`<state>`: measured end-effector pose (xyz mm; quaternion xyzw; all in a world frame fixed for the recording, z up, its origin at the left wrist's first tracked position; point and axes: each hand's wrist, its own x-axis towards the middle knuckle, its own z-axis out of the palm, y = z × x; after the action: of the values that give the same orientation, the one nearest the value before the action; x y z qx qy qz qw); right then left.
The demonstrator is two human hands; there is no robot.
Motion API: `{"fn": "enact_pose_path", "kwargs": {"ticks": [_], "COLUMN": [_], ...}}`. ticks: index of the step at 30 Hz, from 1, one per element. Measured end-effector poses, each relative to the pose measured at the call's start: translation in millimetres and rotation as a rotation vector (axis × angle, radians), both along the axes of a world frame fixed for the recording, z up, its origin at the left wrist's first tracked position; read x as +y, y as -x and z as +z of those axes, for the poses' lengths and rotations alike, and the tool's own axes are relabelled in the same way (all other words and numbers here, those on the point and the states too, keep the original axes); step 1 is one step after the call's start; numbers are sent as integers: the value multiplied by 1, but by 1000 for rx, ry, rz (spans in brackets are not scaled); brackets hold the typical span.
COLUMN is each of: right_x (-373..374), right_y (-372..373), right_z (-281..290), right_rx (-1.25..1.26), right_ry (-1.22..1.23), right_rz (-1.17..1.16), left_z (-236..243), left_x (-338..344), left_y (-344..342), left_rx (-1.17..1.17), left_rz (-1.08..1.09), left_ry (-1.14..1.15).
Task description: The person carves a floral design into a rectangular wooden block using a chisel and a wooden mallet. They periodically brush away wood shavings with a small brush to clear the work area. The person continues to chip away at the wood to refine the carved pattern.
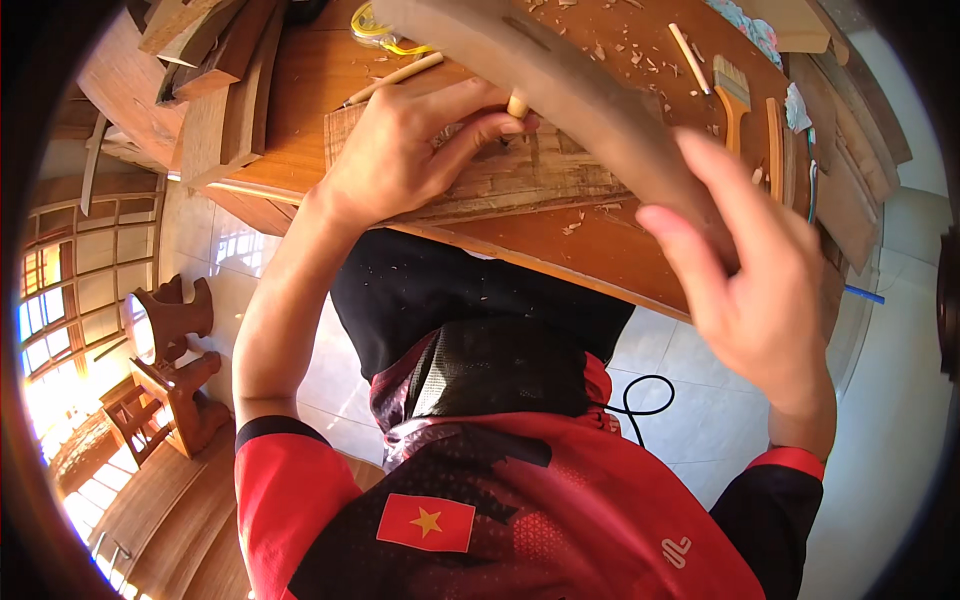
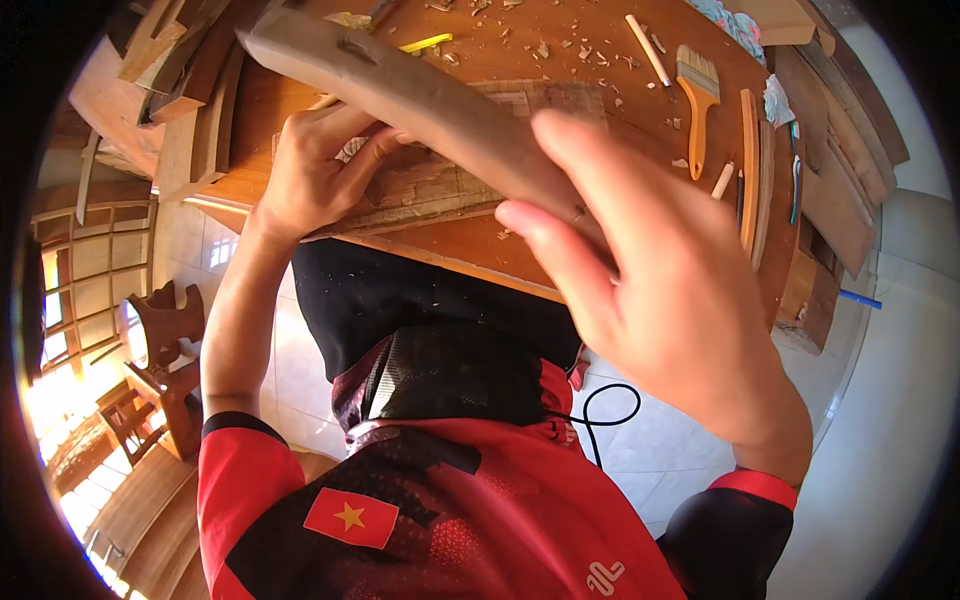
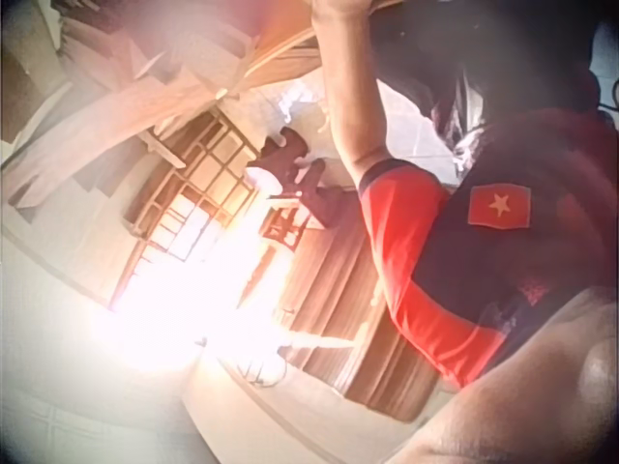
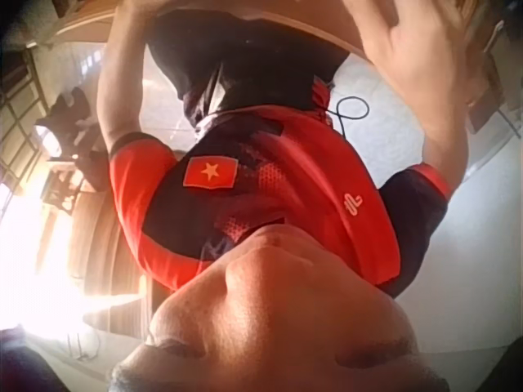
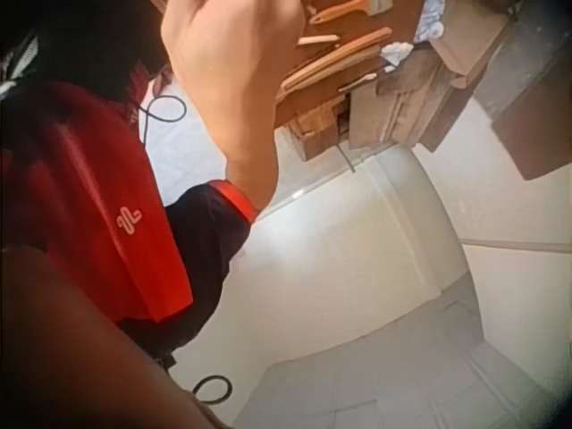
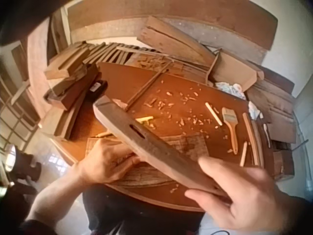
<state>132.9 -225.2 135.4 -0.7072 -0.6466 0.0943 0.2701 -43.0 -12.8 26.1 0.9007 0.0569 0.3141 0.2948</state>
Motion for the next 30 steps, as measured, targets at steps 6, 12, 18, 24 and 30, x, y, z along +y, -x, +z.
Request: {"fn": "enact_pose_path", "kwargs": {"ticks": [6, 12, 18, 24, 30], "right_x": [-6, -20, -22, -20, -21], "right_y": [-4, -11, -16, -12, -12], "right_z": [8, -2, -8, -3, -3], "right_rx": [87, 221, 222, 185, 184], "right_ry": [4, 168, 155, 166, 147], "right_rz": [-69, -151, -143, -134, -113], "left_z": [-6, -8, 0, -5, 5], "left_x": [1, -14, -21, -20, -25], "left_y": [10, 20, 21, 17, 18], "left_rx": [29, 51, 64, 22, 79], "left_rz": [137, 143, 111, 138, 111], "left_ry": [341, 394, 169, 26, 53]}}
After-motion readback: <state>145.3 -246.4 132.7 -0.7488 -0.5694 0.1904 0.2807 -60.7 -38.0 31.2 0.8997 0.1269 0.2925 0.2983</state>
